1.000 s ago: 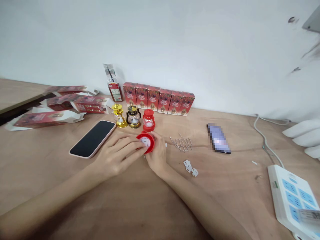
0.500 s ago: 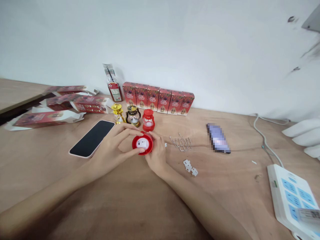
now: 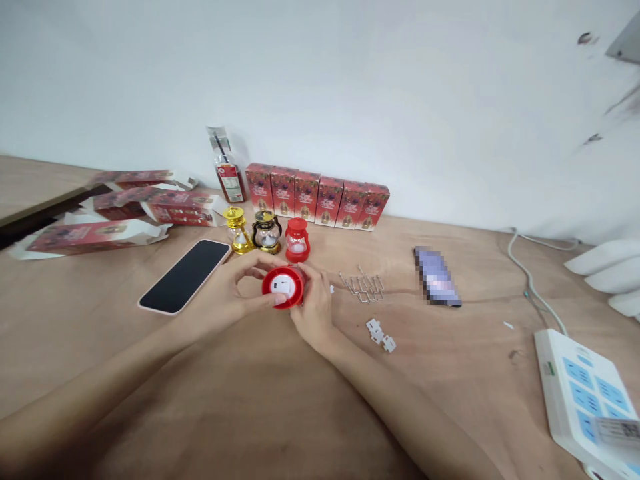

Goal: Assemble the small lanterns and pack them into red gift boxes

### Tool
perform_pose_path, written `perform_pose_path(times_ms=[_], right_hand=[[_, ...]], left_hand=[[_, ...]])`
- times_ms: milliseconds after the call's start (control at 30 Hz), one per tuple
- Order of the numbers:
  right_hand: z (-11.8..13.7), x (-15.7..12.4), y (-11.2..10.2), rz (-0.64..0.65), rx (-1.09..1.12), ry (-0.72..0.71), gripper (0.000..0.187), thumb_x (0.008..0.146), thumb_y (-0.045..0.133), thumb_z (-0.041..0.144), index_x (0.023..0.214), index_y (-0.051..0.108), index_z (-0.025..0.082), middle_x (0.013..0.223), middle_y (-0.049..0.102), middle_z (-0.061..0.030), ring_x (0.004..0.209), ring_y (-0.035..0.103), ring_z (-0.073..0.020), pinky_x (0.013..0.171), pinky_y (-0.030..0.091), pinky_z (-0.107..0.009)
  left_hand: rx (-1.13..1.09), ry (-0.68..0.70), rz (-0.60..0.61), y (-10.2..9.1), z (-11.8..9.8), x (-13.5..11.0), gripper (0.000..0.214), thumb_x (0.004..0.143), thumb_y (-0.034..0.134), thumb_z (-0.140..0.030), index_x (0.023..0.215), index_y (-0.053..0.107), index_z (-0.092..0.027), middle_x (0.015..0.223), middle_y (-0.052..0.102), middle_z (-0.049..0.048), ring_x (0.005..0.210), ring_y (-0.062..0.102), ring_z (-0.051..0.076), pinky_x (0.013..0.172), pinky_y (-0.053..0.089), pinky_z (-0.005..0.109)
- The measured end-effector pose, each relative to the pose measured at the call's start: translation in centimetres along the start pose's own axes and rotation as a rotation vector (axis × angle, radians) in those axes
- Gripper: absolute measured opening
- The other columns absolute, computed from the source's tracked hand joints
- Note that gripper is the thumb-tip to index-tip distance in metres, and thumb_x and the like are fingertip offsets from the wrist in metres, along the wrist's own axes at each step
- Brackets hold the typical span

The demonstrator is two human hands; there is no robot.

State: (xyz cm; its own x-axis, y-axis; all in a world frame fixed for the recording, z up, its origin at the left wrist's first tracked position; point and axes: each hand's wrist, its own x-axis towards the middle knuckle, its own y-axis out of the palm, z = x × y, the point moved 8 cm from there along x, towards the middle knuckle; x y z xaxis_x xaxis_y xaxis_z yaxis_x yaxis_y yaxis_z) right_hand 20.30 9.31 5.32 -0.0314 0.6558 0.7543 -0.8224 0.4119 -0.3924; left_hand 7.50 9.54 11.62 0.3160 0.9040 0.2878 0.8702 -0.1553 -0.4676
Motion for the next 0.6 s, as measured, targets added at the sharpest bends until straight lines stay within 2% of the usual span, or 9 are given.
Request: perform_pose_path(times_ms=[133, 233, 400, 600], right_hand=[[-0.1, -0.1, -0.1, -0.008, 0.026, -0.003, 0.042, 0.081, 0.057, 0.029, 0.121, 0.047, 0.022, 0.109, 0.063, -0.0091, 0.099, 0.059, -0.0245, 0.079, 0.053, -0.042], [0.0, 0.0, 0.0, -0.007, 0.037, -0.015, 0.043, 0.08, 0.057, 0.029, 0.121, 0.046, 0.022, 0.109, 0.062, -0.0085, 0.097, 0.059, -0.024, 0.078, 0.053, -0.042], [0.0, 0.0, -0.1, -0.012, 0.028, -0.018, 0.042, 0.081, 0.055, 0.027, 0.121, 0.046, 0.023, 0.109, 0.062, -0.0086, 0.097, 0.059, -0.0246, 0.078, 0.053, -0.043], [-0.1, -0.1, 0.1, 0.01, 0.036, -0.013, 0.043, 0.081, 0.058, 0.032, 0.121, 0.045, 0.023, 0.11, 0.061, -0.0086, 0.097, 0.058, -0.0245, 0.079, 0.053, -0.044]], left_hand=[[-0.048, -0.03, 0.064, 0.7, 0.2, 0.2, 0.029, 0.072, 0.07, -0.024, 0.101, 0.064, -0.022, 0.106, 0.067, 0.0018, 0.092, 0.06, 0.017, 0.073, 0.046, 0.029], [-0.03, -0.012, 0.081, 1.0, -0.1, 0.2, 0.03, 0.073, 0.068, -0.023, 0.102, 0.065, -0.022, 0.106, 0.067, 0.0029, 0.085, 0.059, 0.016, 0.065, 0.043, 0.026], [-0.056, 0.065, 0.041, 1.0, -0.5, 0.0, 0.027, 0.075, 0.064, -0.018, 0.102, 0.066, -0.02, 0.108, 0.067, 0.0045, 0.086, 0.06, 0.016, 0.067, 0.046, 0.028], [-0.115, 0.042, 0.046, 1.3, 0.1, 0.0, 0.025, 0.075, 0.066, -0.019, 0.1, 0.065, -0.018, 0.104, 0.067, 0.006, 0.084, 0.063, 0.016, 0.07, 0.052, 0.03]])
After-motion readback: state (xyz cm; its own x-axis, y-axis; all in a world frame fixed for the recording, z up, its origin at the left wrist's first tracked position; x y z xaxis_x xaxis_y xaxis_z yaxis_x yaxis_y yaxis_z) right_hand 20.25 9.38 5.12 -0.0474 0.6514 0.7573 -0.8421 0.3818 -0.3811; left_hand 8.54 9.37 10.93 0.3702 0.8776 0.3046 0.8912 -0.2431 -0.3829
